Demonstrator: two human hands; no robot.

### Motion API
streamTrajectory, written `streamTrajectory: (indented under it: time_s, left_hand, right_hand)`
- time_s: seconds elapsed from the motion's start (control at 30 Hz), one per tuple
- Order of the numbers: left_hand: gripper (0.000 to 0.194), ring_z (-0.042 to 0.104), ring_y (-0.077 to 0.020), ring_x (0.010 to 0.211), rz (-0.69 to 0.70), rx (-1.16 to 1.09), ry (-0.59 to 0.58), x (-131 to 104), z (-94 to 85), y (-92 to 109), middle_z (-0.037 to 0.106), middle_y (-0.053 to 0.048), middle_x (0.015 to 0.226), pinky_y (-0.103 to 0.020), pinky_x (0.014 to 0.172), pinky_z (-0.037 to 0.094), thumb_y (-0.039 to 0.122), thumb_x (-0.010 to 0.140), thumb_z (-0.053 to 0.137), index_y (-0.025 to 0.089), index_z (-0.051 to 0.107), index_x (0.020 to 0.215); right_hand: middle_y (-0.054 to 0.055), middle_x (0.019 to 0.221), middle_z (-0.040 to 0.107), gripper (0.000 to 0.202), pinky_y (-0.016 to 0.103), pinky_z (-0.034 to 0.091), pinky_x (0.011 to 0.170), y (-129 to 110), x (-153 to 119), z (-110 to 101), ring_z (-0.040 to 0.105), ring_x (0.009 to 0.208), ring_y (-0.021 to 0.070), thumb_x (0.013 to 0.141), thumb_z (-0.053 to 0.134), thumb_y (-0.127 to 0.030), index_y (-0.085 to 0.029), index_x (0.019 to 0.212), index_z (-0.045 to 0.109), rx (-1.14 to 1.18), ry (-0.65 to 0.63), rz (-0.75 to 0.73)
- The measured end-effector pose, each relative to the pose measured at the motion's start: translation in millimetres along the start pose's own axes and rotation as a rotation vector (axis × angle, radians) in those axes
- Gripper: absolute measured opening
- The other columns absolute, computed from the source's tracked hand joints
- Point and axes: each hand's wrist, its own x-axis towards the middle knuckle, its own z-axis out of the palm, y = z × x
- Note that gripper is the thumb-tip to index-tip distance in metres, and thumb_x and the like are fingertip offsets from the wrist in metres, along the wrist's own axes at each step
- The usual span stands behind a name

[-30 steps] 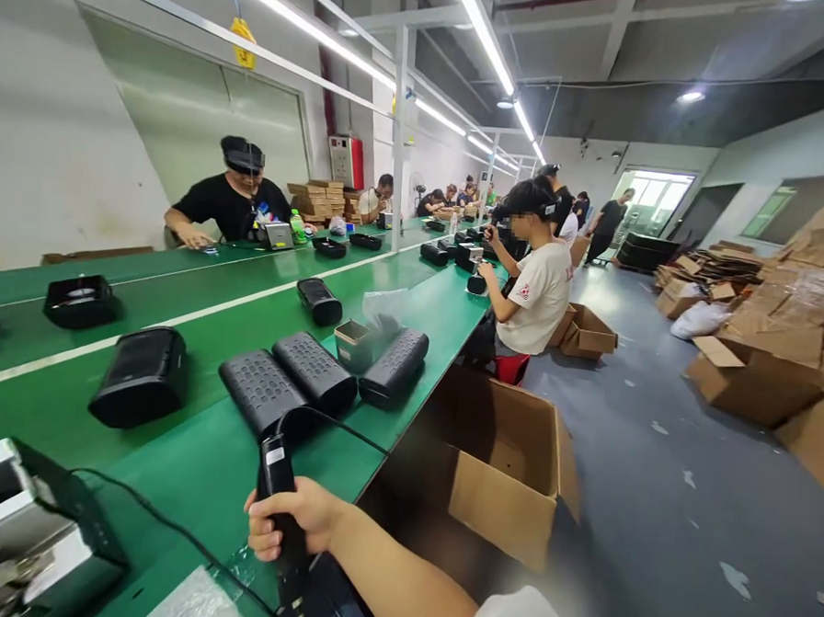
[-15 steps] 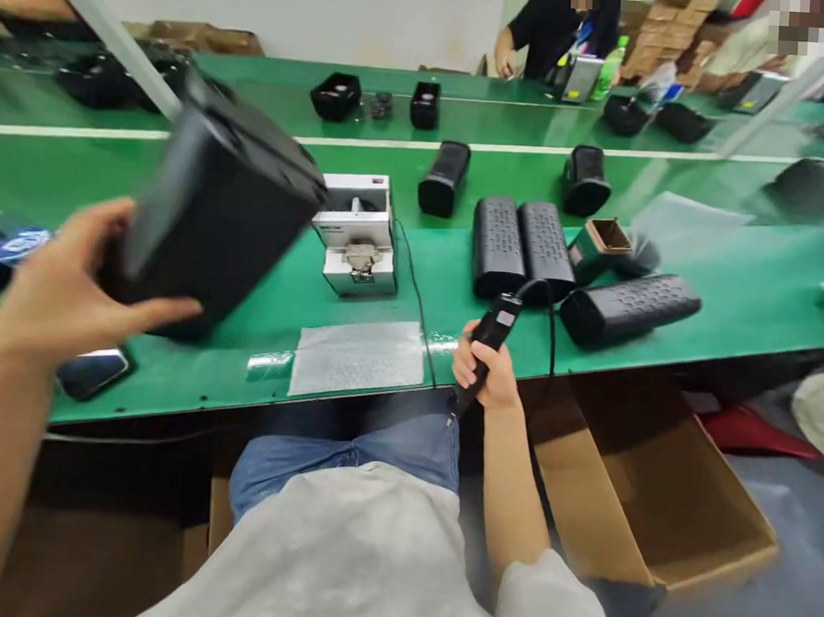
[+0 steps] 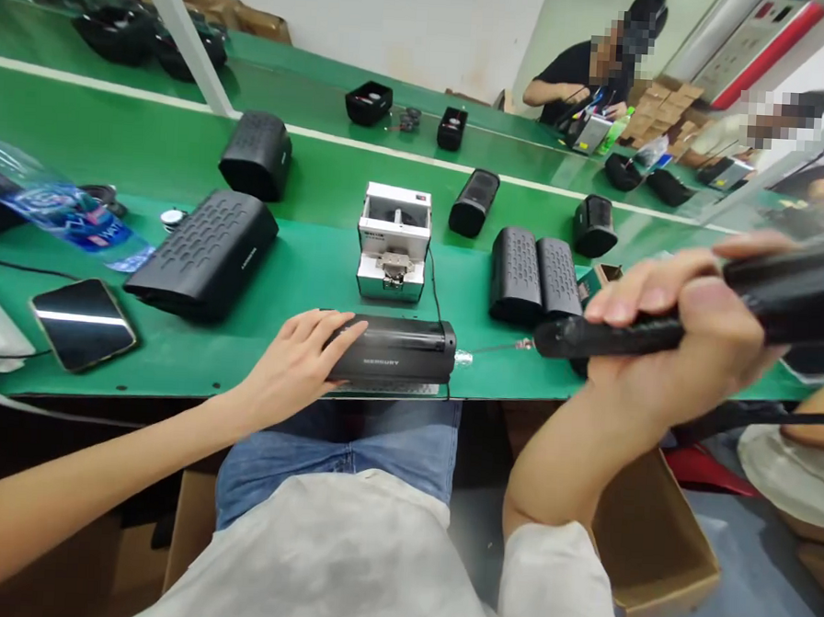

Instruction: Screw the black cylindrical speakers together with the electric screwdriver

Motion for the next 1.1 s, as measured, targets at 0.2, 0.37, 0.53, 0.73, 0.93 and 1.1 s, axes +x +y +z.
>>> streamTrajectory:
  time_s: [0.2,0.37,0.53,0.73,0.93,1.1]
  left_hand:
    - [0.121,0.043,-0.0496,0.167,-0.133,-0.335,0.024,-33,-2.0,-19,0.038,-0.018,0.182,-0.074,0.134,0.044,0.036,0.092,0.095,0.041,0.017,0.184]
    - [0.118,0.056,-0.0422,0.160,-0.209,-0.645,-0.020,-42,20.2,-32,0.046,-0.015,0.173,-0.062,0.132,0.052,0.032,0.089,0.095,0.041,0.020,0.180]
    - [0.117,0.053,-0.0415,0.162,-0.176,-0.700,0.071,-37,38.3,-35,0.046,-0.015,0.171,-0.062,0.134,0.049,0.028,0.088,0.095,0.042,0.022,0.178]
    - [0.129,0.055,-0.0413,0.162,-0.179,-0.774,0.034,-35,43.5,-43,0.044,-0.017,0.174,-0.061,0.133,0.050,0.029,0.089,0.094,0.042,0.007,0.184]
    - [0.134,0.051,-0.0432,0.164,-0.151,-0.786,0.028,-35,44.3,-44,0.042,-0.020,0.177,-0.064,0.135,0.047,0.034,0.091,0.095,0.039,-0.001,0.186]
    - [0.141,0.051,-0.0466,0.164,-0.172,-0.787,0.019,-35,47.6,-43,0.044,-0.022,0.176,-0.067,0.133,0.049,0.047,0.086,0.101,0.036,0.002,0.186]
  right_hand:
    - [-0.007,0.062,0.053,0.018,0.035,0.043,0.048,98,12,84,0.049,0.049,0.0155,0.089,0.080,-0.032,-0.034,0.105,0.072,-0.026,-0.410,-0.417]
    - [-0.012,0.061,0.041,0.041,0.036,0.036,0.050,164,26,129,0.035,0.046,0.0143,0.101,0.079,-0.066,-0.038,0.100,0.049,-0.095,-0.528,-0.442]
    - [-0.013,0.064,0.046,0.049,0.034,0.033,0.048,193,34,144,0.032,0.046,0.0117,0.098,0.075,-0.079,-0.038,0.103,0.050,-0.169,-0.565,-0.450]
    - [-0.012,0.067,0.045,0.042,0.032,0.032,0.047,203,40,144,0.029,0.046,0.0122,0.106,0.070,-0.076,-0.038,0.108,0.052,-0.230,-0.540,-0.499]
    - [-0.011,0.062,0.039,0.024,0.033,0.030,0.041,187,26,140,0.036,0.043,0.0117,0.099,0.084,-0.047,-0.036,0.098,0.062,-0.181,-0.534,-0.397]
    - [-0.009,0.063,0.043,0.010,0.030,0.034,0.043,143,-10,143,0.041,0.044,0.0114,0.093,0.073,-0.020,-0.028,0.096,0.068,-0.062,-0.593,-0.315]
